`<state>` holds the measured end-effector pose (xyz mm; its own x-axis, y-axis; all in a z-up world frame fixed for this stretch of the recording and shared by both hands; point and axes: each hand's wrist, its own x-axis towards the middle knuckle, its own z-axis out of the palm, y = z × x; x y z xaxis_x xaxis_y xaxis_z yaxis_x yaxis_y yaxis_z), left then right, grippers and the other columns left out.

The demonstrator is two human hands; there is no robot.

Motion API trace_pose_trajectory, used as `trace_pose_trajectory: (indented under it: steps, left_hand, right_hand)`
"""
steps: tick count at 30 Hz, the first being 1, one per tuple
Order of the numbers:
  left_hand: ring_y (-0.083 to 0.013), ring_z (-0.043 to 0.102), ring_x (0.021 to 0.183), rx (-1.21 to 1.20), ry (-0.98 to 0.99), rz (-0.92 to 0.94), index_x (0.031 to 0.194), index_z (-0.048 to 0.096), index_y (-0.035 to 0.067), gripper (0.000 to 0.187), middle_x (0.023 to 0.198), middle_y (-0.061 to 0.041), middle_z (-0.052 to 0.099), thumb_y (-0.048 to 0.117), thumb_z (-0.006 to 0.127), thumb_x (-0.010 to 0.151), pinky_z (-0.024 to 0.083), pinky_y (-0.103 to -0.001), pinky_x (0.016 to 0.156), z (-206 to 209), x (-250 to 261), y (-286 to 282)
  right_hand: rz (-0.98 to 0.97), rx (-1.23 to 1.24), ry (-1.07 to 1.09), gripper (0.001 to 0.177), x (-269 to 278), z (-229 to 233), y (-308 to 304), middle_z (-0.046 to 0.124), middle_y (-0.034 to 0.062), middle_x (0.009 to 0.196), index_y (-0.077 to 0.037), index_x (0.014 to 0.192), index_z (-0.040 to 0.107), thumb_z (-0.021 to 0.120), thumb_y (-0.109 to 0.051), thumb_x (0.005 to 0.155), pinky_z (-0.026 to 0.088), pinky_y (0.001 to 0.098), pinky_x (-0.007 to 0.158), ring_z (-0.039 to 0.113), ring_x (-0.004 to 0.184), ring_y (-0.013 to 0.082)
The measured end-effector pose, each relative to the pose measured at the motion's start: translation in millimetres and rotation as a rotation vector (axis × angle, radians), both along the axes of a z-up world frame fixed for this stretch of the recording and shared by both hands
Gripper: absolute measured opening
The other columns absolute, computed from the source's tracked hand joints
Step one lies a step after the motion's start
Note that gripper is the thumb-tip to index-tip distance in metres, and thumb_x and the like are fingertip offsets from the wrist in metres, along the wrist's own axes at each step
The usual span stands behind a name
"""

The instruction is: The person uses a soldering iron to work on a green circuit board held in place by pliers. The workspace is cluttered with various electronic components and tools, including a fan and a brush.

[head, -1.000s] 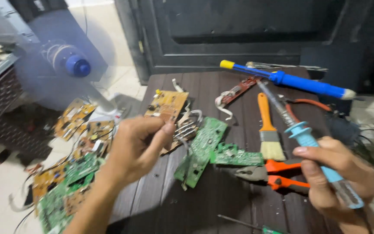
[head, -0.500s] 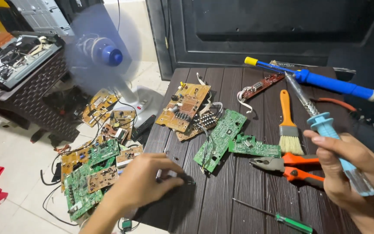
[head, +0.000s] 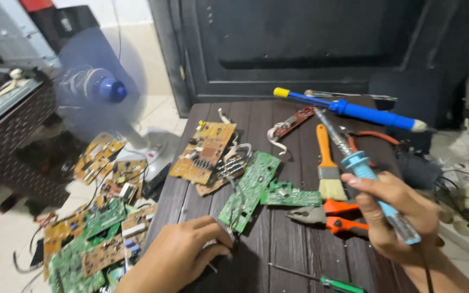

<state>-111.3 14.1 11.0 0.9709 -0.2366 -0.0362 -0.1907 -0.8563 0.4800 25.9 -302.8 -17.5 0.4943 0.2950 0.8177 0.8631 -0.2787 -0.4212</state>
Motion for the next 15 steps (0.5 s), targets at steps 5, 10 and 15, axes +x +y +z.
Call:
trace_pose_trajectory:
  steps: [5, 10, 15]
  left_hand:
    - [-0.0151, 0.076, 0.074, -0.059, -0.232, -0.102, 0.096, 0.072, 0.021, 0.009, 0.094, 0.006, 0.077, 0.022, 0.063, 0.098, 0.059, -0.033, 0.059, 12.2, 44.8, -31.3]
    - [-0.0289, 0.073, 0.083, -0.077, -0.373, -0.176, 0.111, 0.068, 0.017, 0.016, 0.102, -0.002, 0.075, 0.021, 0.058, 0.099, 0.055, -0.043, 0.063, 9.2, 109.7, -48.8]
    - [-0.0195, 0.077, 0.076, -0.203, -0.593, -0.087, 0.101, 0.076, 0.016, 0.012, 0.094, 0.001, 0.079, 0.022, 0.068, 0.097, 0.059, -0.036, 0.063, 3.0, 126.5, -52.9]
  right_hand:
    - [0.047, 0.009, 0.016, 0.019, 2.3, 3.2, 0.2, 0.077, 0.0142, 0.109, -0.002, 0.110, 0.069, 0.059, -0.012, 0.096, 0.057, 0.0347, 0.079, 0.072, 0.083, 0.0251]
    - [-0.029, 0.110, 0.080, 0.013, 0.5, 13.6, 12.7, 0.077, 0.0177, 0.106, 0.001, 0.104, 0.070, 0.064, -0.002, 0.093, 0.062, 0.0281, 0.085, 0.078, 0.097, 0.0237]
    - [-0.077, 0.251, 0.416, 0.019, 8.0, 45.3, 41.2, 0.078, 0.0155, 0.103, 0.001, 0.100, 0.069, 0.075, 0.002, 0.083, 0.066, 0.0254, 0.080, 0.080, 0.085, 0.0183]
